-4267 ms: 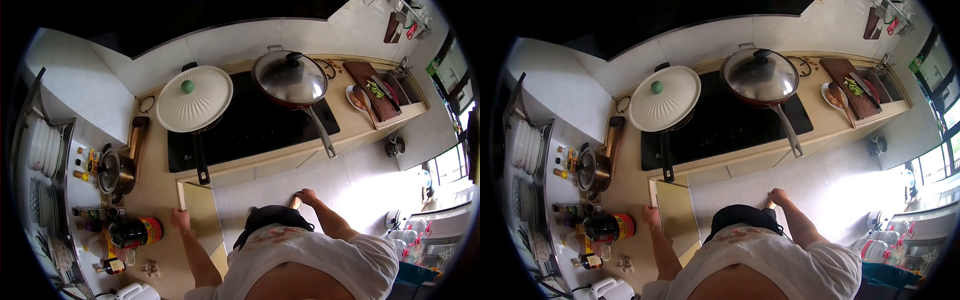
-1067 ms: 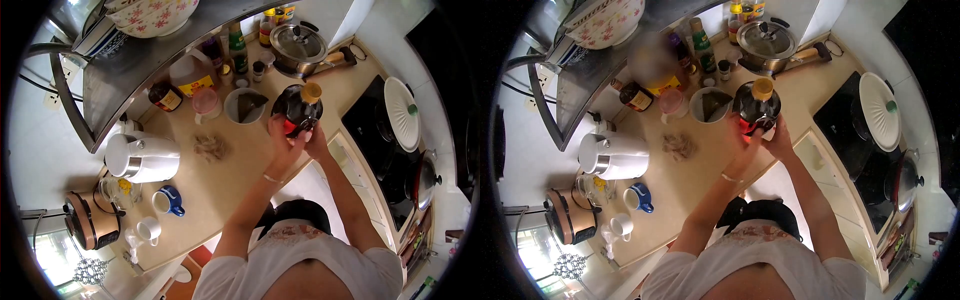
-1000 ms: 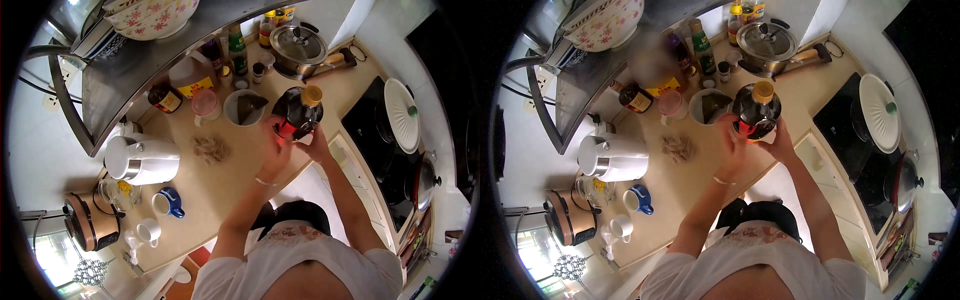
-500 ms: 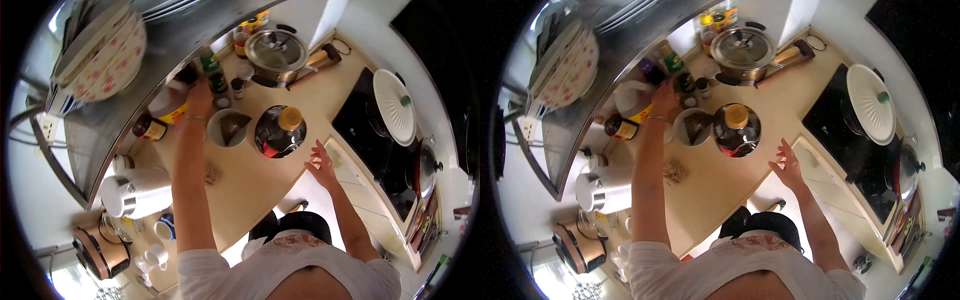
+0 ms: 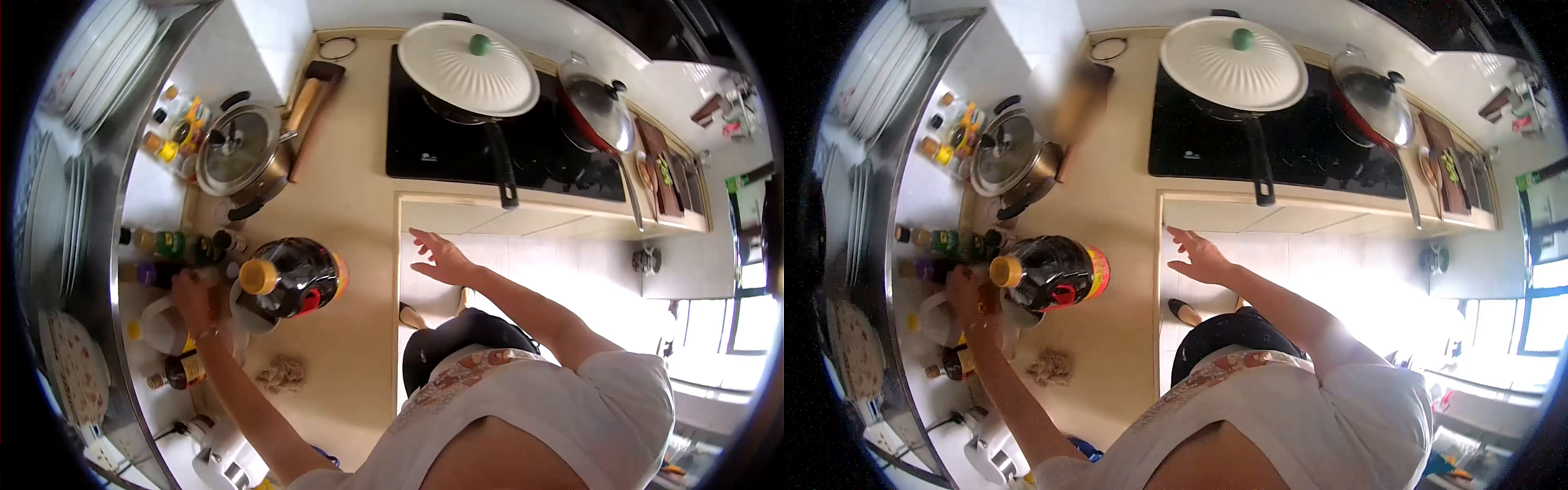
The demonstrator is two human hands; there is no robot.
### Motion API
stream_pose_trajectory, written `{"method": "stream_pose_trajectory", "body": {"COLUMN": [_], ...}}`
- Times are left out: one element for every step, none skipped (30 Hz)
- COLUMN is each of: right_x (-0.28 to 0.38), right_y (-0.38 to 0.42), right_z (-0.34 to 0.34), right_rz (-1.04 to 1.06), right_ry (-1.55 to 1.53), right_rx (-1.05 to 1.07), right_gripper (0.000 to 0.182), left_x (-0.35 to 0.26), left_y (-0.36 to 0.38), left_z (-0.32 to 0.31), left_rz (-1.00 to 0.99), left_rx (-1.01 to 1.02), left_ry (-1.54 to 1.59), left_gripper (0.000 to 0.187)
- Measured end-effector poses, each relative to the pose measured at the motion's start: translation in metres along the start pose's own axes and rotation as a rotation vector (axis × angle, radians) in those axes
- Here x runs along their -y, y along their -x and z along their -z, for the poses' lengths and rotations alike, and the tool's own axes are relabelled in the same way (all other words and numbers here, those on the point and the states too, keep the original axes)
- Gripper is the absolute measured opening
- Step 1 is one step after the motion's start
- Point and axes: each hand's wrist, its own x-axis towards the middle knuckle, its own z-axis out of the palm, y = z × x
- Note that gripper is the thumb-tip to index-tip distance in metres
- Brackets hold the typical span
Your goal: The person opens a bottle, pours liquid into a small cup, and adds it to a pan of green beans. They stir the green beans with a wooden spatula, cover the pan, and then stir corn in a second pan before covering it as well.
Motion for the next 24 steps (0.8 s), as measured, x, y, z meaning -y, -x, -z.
{"method": "stream_pose_trajectory", "body": {"right_x": [0.001,0.0,-0.001,-0.001,-0.001,-0.003,-0.001,0.0,-0.002,-0.003,-0.004,-0.007,-0.009,-0.01,-0.012,-0.016,-0.021,-0.026,-0.03,-0.034,-0.039,-0.043,-0.046,-0.048], "right_y": [0.001,0.002,0.003,0.005,0.005,0.005,0.007,0.01,0.012,0.014,0.017,0.02,0.024,0.029,0.034,0.039,0.044,0.048,0.053,0.057,0.062,0.065,0.066,0.067], "right_z": [0.001,0.001,0.002,0.002,0.002,0.002,0.005,0.007,0.009,0.011,0.014,0.019,0.024,0.029,0.034,0.039,0.044,0.049,0.054,0.059,0.063,0.066,0.067,0.069], "right_rz": [0.002,-0.012,0.006,0.024,0.021,0.029,0.029,0.03,0.041,0.063,0.085,0.108,0.11,0.138,0.166,0.174,0.194,0.214,0.224,0.215,0.203,0.208,0.21,0.211], "right_ry": [-0.025,-0.026,-0.03,-0.033,-0.021,0.001,-0.008,-0.016,-0.021,-0.013,0.008,0.028,0.027,0.019,0.011,0.009,0.028,0.046,0.041,0.027,0.014,0.01,0.003,-0.004], "right_rx": [0.005,-0.016,-0.014,-0.012,-0.011,-0.008,0.003,0.013,0.015,0.03,0.059,0.088,0.081,0.096,0.114,0.114,0.132,0.154,0.163,0.187,0.213,0.225,0.242,0.259], "right_gripper": [0.062,0.062,0.061,0.06,0.059,0.056,0.055,0.053,0.051,0.048,0.046,0.044,0.044,0.041,0.038,0.038,0.035,0.033,0.033,0.029,0.026,0.026,0.022,0.02], "left_x": [-0.002,-0.001,0.008,0.016,0.013,0.011,0.013,0.016,0.02,0.019,0.017,0.006,-0.002,-0.012,-0.024,-0.037,-0.052,-0.065,-0.079,-0.092,-0.11,-0.116,-0.124,-0.133], "left_y": [0.001,0.003,0.005,0.009,0.019,0.028,0.038,0.049,0.064,0.08,0.097,0.116,0.133,0.149,0.164,0.18,0.194,0.207,0.218,0.23,0.237,0.241,0.245,0.249], "left_z": [0.01,0.015,0.016,0.018,0.03,0.046,0.059,0.069,0.077,0.086,0.097,0.108,0.115,0.121,0.124,0.127,0.13,0.128,0.123,0.117,0.114,0.104,0.094,0.083], "left_rz": [0.006,0.013,-0.013,-0.036,0.003,0.046,0.043,0.042,0.011,-0.017,0.018,0.054,0.076,0.1,0.099,0.118,0.139,0.148,0.161,0.175,0.185,0.115,0.093,0.071], "left_rx": [-0.036,-0.071,-0.131,-0.191,-0.164,-0.137,-0.127,-0.116,-0.184,-0.252,-0.237,-0.221,-0.187,-0.155,-0.161,-0.094,-0.027,-0.033,-0.016,0.002,0.011,0.034,0.044,0.054], "left_ry": [0.042,0.085,0.079,0.074,0.131,0.185,0.173,0.161,0.151,0.14,0.19,0.239,0.233,0.224,0.222,0.239,0.256,0.25,0.347,0.445,0.452,0.405,0.38,0.355], "left_gripper": [0.022,0.022,0.022,0.023,0.025,0.028,0.03,0.032,0.033,0.034,0.034,0.033,0.033,0.034,0.034,0.034,0.035,0.035,0.036,0.037,0.038,0.036,0.035,0.034]}}
